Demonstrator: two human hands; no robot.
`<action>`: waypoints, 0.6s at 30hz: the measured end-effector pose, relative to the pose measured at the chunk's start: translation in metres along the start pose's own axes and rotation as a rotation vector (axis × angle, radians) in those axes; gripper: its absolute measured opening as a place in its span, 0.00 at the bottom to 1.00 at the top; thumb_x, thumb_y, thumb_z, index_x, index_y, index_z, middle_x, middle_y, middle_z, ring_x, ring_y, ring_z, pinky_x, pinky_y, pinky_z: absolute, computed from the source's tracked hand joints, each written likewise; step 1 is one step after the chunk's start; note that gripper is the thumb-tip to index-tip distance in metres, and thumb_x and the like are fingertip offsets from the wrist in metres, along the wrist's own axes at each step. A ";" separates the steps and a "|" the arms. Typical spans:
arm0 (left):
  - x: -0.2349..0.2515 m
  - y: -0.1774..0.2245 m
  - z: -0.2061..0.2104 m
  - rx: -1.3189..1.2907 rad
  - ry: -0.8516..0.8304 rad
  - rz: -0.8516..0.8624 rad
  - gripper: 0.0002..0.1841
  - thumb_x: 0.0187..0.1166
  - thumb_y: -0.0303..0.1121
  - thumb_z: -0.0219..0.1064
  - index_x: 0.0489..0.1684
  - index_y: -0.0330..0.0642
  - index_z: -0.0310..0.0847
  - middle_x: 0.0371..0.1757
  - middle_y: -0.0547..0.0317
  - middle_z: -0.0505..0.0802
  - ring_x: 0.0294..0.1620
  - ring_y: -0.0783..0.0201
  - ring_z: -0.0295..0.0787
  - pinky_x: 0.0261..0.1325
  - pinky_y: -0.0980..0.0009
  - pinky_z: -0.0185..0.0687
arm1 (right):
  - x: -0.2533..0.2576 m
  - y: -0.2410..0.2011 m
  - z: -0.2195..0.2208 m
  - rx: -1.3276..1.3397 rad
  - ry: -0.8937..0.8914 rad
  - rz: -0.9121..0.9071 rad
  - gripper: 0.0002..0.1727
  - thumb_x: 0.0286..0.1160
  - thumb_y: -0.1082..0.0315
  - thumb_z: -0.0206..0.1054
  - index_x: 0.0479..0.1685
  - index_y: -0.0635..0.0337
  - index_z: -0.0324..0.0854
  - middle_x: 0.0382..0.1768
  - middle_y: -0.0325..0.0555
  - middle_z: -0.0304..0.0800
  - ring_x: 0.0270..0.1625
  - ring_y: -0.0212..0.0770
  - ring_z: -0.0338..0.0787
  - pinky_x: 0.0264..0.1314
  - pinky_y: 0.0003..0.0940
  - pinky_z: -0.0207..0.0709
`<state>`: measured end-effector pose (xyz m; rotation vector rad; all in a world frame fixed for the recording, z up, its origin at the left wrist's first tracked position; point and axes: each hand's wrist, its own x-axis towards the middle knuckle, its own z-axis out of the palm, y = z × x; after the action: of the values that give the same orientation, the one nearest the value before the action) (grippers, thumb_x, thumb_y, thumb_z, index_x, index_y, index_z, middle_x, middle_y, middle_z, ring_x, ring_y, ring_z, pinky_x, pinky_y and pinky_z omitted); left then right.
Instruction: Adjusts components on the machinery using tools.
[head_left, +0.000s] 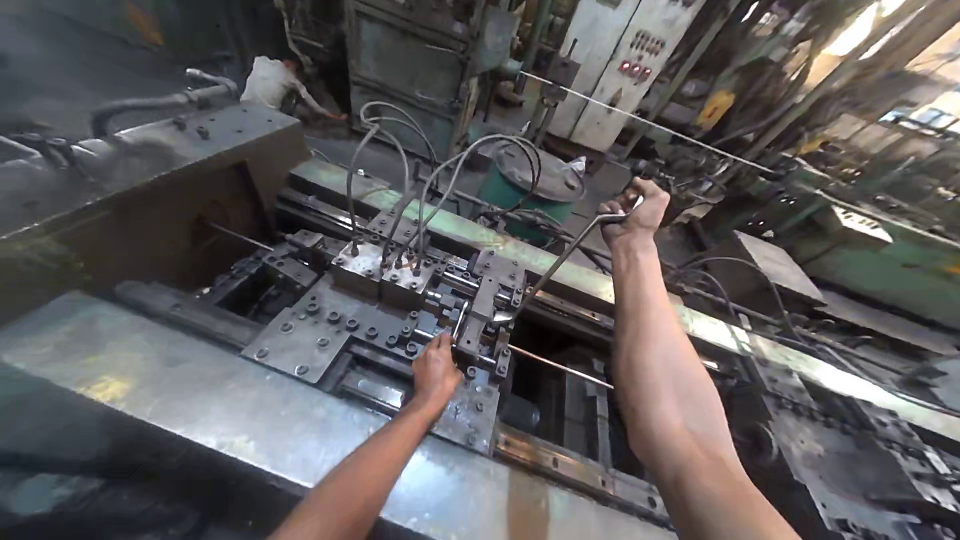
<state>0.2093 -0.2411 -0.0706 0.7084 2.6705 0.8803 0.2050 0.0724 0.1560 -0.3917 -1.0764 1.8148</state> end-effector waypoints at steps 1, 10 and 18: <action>-0.002 0.002 0.004 -0.005 0.018 -0.005 0.32 0.62 0.25 0.78 0.73 0.44 0.80 0.70 0.44 0.88 0.64 0.39 0.89 0.60 0.38 0.85 | -0.008 -0.002 -0.002 0.003 -0.020 -0.015 0.22 0.85 0.64 0.47 0.14 0.42 0.59 0.07 0.28 0.57 0.09 0.28 0.59 0.18 0.25 0.62; 0.011 0.009 -0.020 -0.012 -0.017 -0.013 0.30 0.68 0.33 0.76 0.75 0.44 0.80 0.64 0.39 0.91 0.65 0.39 0.89 0.67 0.38 0.83 | -0.066 -0.022 0.026 -0.029 0.020 -0.227 0.13 0.88 0.60 0.51 0.31 0.43 0.74 0.19 0.26 0.73 0.19 0.25 0.72 0.24 0.24 0.71; 0.006 0.003 -0.014 -0.013 -0.010 0.007 0.25 0.67 0.27 0.75 0.68 0.43 0.84 0.57 0.41 0.94 0.58 0.38 0.92 0.59 0.36 0.84 | -0.048 -0.011 0.012 0.021 -0.022 -0.155 0.22 0.85 0.64 0.46 0.14 0.42 0.61 0.07 0.28 0.61 0.10 0.27 0.62 0.17 0.24 0.64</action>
<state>0.1999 -0.2429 -0.0584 0.7172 2.6529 0.8934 0.2277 0.0273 0.1628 -0.2684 -1.0724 1.6947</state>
